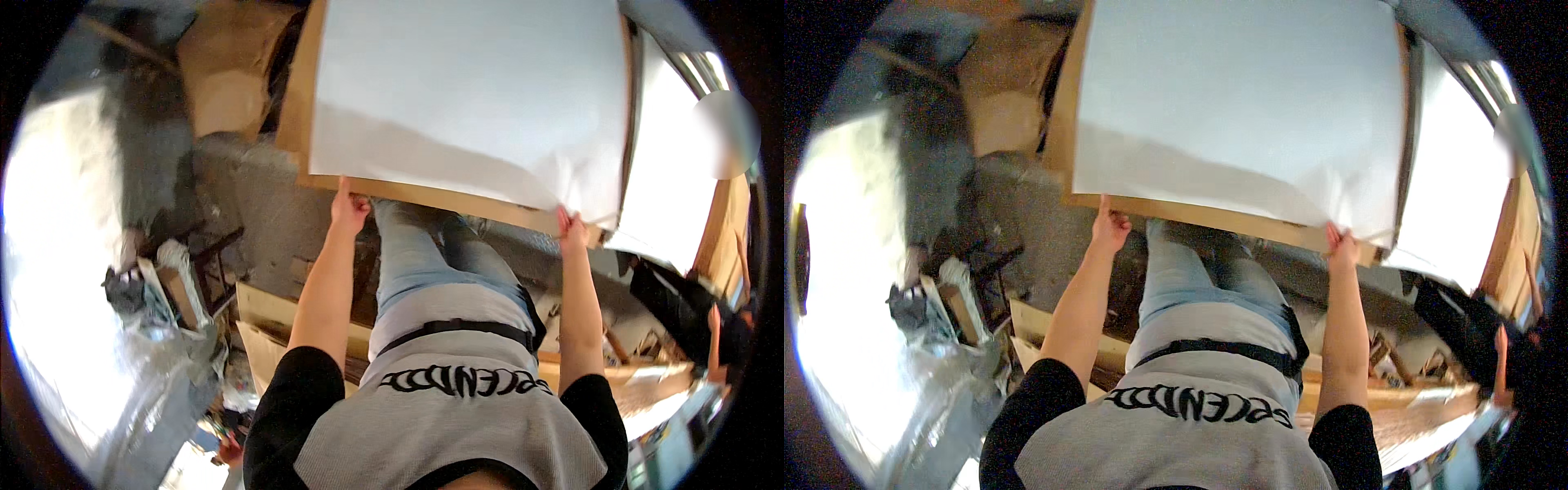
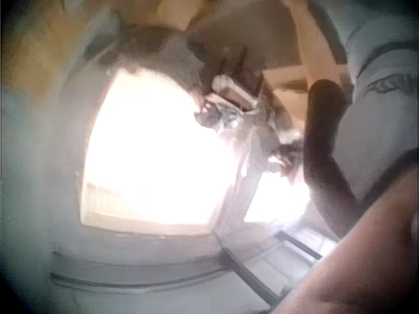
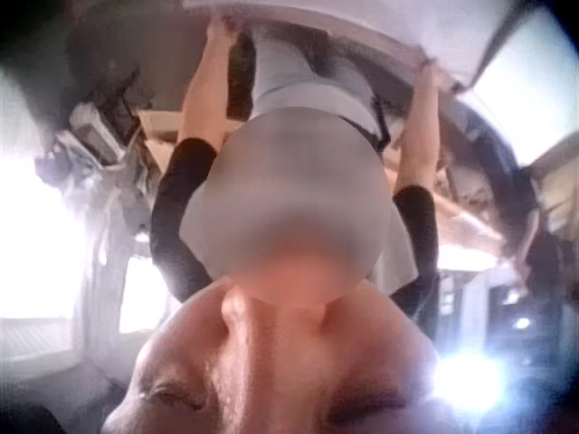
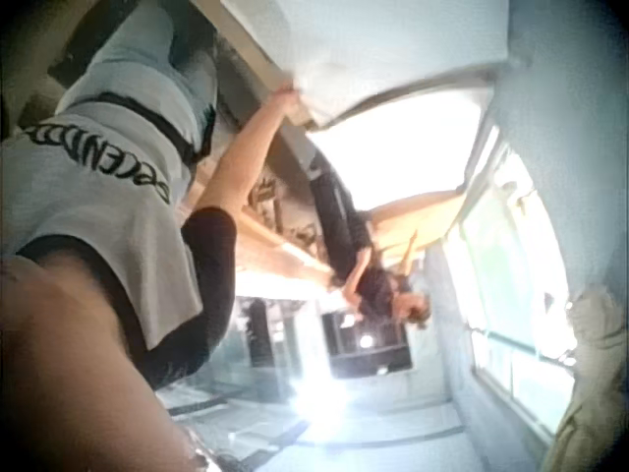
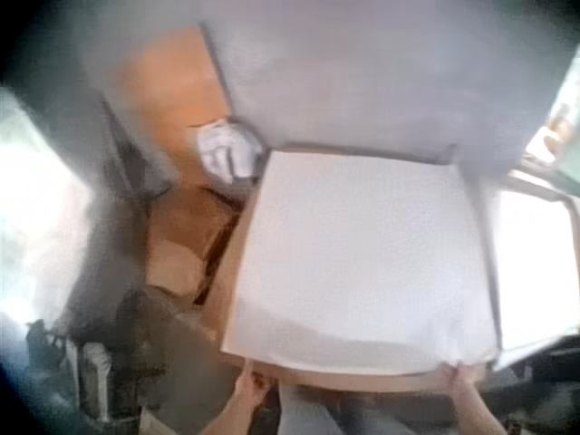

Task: The person repeatedly picks up large white sheets from a stack, places them on a wooden workbench, and covers them with brown paper. The person smooths the brown paper over the white sheet using a thin stick. This process is repeated multiple times throughout the clip.

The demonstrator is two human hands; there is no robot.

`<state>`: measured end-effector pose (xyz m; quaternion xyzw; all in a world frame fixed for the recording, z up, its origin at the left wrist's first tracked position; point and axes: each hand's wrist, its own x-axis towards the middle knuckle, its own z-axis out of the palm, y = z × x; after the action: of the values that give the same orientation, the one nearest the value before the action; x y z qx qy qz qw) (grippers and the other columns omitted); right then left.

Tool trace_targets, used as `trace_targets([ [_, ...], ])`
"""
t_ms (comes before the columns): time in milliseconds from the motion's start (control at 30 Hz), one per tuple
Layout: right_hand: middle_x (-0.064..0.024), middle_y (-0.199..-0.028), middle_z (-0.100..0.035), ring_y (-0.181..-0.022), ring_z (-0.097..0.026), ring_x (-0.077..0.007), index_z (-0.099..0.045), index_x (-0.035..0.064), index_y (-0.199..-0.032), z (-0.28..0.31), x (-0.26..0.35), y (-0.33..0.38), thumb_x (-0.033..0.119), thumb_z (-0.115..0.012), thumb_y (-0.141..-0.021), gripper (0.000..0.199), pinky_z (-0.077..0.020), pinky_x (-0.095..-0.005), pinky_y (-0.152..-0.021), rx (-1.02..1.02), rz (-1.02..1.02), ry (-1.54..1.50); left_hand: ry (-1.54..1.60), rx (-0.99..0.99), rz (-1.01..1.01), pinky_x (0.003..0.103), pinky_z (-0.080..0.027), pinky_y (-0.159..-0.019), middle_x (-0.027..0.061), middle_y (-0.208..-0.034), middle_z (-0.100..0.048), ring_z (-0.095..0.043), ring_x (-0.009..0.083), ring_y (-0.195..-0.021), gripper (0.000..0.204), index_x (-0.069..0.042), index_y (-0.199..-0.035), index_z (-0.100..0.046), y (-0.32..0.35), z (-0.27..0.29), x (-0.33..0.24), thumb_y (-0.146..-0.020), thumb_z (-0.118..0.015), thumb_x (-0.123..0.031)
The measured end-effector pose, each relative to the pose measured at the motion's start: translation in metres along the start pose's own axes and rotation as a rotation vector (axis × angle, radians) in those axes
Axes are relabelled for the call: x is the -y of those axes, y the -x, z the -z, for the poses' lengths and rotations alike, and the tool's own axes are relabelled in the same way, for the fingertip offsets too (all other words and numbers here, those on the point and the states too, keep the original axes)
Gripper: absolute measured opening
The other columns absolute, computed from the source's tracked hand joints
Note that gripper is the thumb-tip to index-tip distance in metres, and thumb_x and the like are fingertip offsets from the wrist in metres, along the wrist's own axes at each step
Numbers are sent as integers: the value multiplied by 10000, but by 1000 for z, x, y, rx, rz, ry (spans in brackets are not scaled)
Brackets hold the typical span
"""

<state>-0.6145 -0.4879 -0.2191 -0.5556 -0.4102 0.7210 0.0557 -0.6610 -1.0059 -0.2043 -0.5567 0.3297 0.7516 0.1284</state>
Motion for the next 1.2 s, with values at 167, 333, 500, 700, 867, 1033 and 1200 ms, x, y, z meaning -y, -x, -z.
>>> trace_targets([
  [167,-262,-992,-532,-890,-587,-314,-339,-100,-1066,11,6,38,157,-348,-911,300,-559,-304,-673,-9,105,130,19,-31,-69,266,-327,-418,37,-686,-460,-423,140,-499,318,-95,-888,-430,3,-6,0,-823,-543,-385],
  [333,-270,-1007,-517,-920,-569,-334,-332,-93,-1044,45,1,40,145,-339,-913,272,-554,-321,-711,-40,113,144,56,-27,-19,287,-316,-426,21,-637,-426,-395,136,-492,241,-114,-866,-447,-9,3,7,-843,-530,-339],
  [500,-277,-1020,-509,-933,-560,-339,-335,-96,-1006,64,0,36,152,-310,-921,263,-547,-322,-742,-66,119,163,102,-25,-35,283,-315,-424,17,-618,-426,-397,133,-491,241,-103,-842,-448,-18,6,6,-836,-546,-323],
  [700,-240,-1005,-519,-897,-578,-314,-338,-98,-1018,49,6,41,149,-343,-911,269,-555,-313,-692,-50,160,216,122,-10,-91,265,-340,-397,29,-627,-469,-443,139,-484,275,-79,-807,-450,-17,6,5,-822,-566,-327],
  [867,-211,-967,-534,-876,-588,-304,-355,-97,-1002,57,1,33,154,-372,-904,270,-562,-307,-663,-60,138,192,69,-35,-146,261,-319,-394,22,-615,-442,-419,129,-478,231,-85,-830,-460,-14,8,5,-835,-554,-296],
  [1033,-206,-1039,-531,-922,-574,-278,-389,-83,-1038,75,-5,21,190,-353,-914,302,-534,-289,-676,-52,-9,187,51,-28,-194,255,-331,-378,30,-594,-469,-440,127,-458,282,-60,-762,-469,-10,7,0,-831,-556,-319],
  [1200,-170,-1154,-487,-850,-594,-268,-407,-48,-1104,55,-13,42,207,-424,-895,330,-518,-274,-608,-245,-151,279,136,-15,-159,229,-281,-374,14,-633,-482,-372,106,-456,197,-85,-806,-484,-13,8,-6,-837,-545,-271],
])
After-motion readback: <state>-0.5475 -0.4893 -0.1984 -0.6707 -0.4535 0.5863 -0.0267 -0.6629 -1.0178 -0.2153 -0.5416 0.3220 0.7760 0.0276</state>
